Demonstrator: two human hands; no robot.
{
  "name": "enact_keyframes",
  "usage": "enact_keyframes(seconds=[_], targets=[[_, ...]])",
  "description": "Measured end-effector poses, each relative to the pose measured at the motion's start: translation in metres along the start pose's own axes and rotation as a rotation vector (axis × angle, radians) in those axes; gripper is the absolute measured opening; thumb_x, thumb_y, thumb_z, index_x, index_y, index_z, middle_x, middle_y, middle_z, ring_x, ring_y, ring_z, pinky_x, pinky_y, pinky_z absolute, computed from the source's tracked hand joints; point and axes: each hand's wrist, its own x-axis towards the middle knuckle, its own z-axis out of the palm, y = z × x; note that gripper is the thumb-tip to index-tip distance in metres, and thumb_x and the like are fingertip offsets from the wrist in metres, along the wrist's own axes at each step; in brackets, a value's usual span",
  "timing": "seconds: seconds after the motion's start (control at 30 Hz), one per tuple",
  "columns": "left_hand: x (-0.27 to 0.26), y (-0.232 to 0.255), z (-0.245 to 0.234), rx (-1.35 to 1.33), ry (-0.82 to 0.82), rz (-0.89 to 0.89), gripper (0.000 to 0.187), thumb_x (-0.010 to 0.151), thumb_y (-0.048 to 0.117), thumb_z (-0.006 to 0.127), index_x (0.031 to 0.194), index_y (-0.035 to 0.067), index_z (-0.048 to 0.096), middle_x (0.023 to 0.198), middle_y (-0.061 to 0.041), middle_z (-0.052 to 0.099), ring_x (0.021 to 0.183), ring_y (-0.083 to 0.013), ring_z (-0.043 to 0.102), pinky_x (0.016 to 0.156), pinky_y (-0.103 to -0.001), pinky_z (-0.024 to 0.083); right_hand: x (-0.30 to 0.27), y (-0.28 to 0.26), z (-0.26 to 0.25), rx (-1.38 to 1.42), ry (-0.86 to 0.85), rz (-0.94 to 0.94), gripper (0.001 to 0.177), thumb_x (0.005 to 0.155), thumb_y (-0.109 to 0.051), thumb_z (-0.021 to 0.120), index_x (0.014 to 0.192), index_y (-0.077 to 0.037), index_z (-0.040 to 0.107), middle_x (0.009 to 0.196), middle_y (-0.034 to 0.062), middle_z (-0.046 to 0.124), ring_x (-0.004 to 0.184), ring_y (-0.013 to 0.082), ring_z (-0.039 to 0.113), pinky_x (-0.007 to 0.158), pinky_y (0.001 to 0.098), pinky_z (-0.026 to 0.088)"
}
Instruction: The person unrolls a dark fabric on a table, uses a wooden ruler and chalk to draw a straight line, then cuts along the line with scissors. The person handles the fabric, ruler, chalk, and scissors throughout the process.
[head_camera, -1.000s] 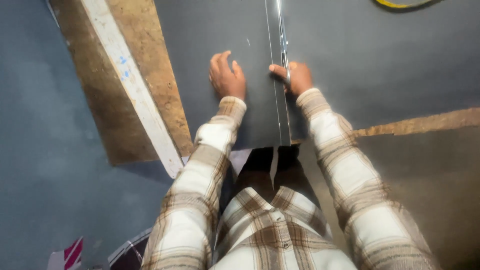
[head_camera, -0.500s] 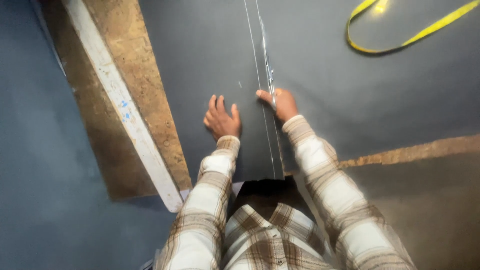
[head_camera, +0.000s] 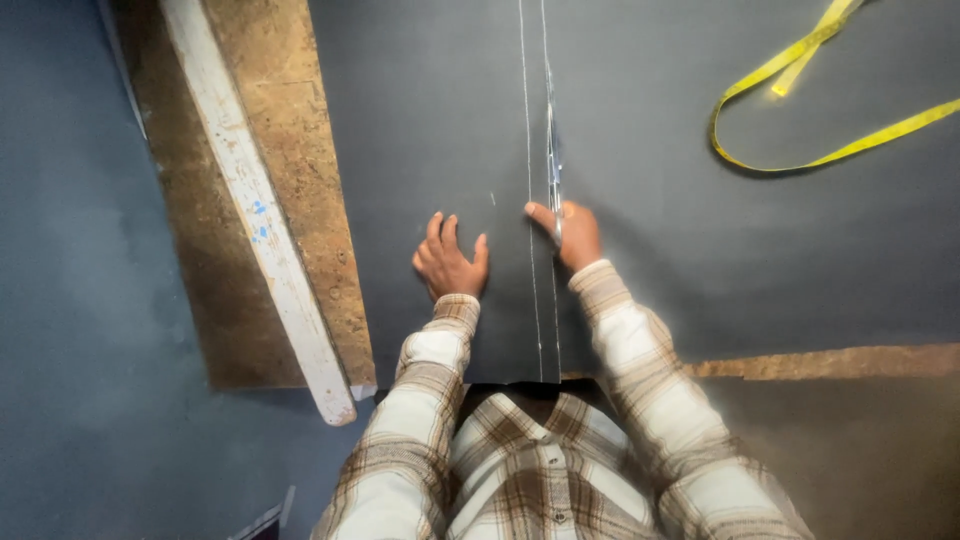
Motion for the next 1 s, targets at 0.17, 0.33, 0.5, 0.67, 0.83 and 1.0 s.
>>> enact_keyframes(seconds=[0.17, 0.33, 0.5, 0.67, 0.83, 1.0], targets=[[0.003, 0.004, -0.008, -0.004, -0.016, 0.002, 0.064, 0.089, 0.060, 0.073, 0.141, 0.025, 0.059, 0.151, -0.003, 0.056, 0.104, -0.0276, 0.062, 0.094, -0.050, 0.048, -0.006, -0.003, -0.001, -0.045, 0.005, -0.030, 0.076, 0.084, -0.075, 0.088, 0.074, -0.004, 0.066, 0.073, 0.0188, 0.070, 0.077, 0.0365, 0.073, 0.072, 0.0435, 0.057], [0.002, 0.006, -0.009, -0.007, -0.019, -0.007, 0.063, 0.089, 0.058, 0.074, 0.140, 0.024, 0.059, 0.156, -0.003, 0.054, 0.106, -0.0271, 0.062, 0.096, -0.050, 0.047, -0.015, -0.011, -0.001, -0.041, 0.026, -0.042, 0.074, 0.084, -0.070, 0.091, 0.071, -0.004, 0.062, 0.067, 0.0187, 0.066, 0.070, 0.0330, 0.071, 0.068, 0.0423, 0.056], [0.004, 0.007, -0.010, 0.010, -0.005, 0.000, 0.060, 0.091, 0.058, 0.072, 0.139, 0.024, 0.060, 0.159, -0.003, 0.053, 0.106, -0.0256, 0.062, 0.096, -0.048, 0.046, -0.005, -0.008, -0.003, -0.016, 0.020, -0.018, 0.070, 0.085, -0.070, 0.090, 0.071, -0.008, 0.061, 0.065, 0.0143, 0.066, 0.065, 0.0295, 0.069, 0.065, 0.0398, 0.056], [0.005, 0.007, -0.011, 0.022, 0.020, 0.023, 0.057, 0.092, 0.058, 0.070, 0.137, 0.023, 0.062, 0.160, -0.004, 0.055, 0.104, -0.0257, 0.062, 0.095, -0.047, 0.046, 0.033, -0.029, -0.008, 0.042, -0.014, -0.048, 0.067, 0.091, -0.072, 0.085, 0.080, -0.008, 0.065, 0.072, 0.0142, 0.069, 0.069, 0.0299, 0.072, 0.066, 0.0400, 0.059], [0.003, 0.008, -0.008, 0.003, 0.059, 0.015, 0.054, 0.092, 0.058, 0.070, 0.134, 0.024, 0.063, 0.160, -0.004, 0.056, 0.105, -0.0260, 0.063, 0.095, -0.047, 0.046, 0.051, -0.040, -0.012, -0.006, -0.053, -0.065, 0.077, 0.093, -0.081, 0.078, 0.085, -0.005, 0.068, 0.081, 0.0202, 0.072, 0.081, 0.0378, 0.076, 0.073, 0.0480, 0.060], [0.004, 0.007, -0.010, -0.009, 0.017, 0.006, 0.056, 0.090, 0.056, 0.072, 0.135, 0.024, 0.061, 0.161, -0.005, 0.055, 0.104, -0.0274, 0.063, 0.094, -0.049, 0.046, 0.030, -0.062, -0.019, 0.024, -0.052, -0.029, 0.071, 0.090, -0.073, 0.085, 0.080, -0.005, 0.064, 0.065, 0.0171, 0.067, 0.060, 0.0308, 0.074, 0.058, 0.0388, 0.061]])
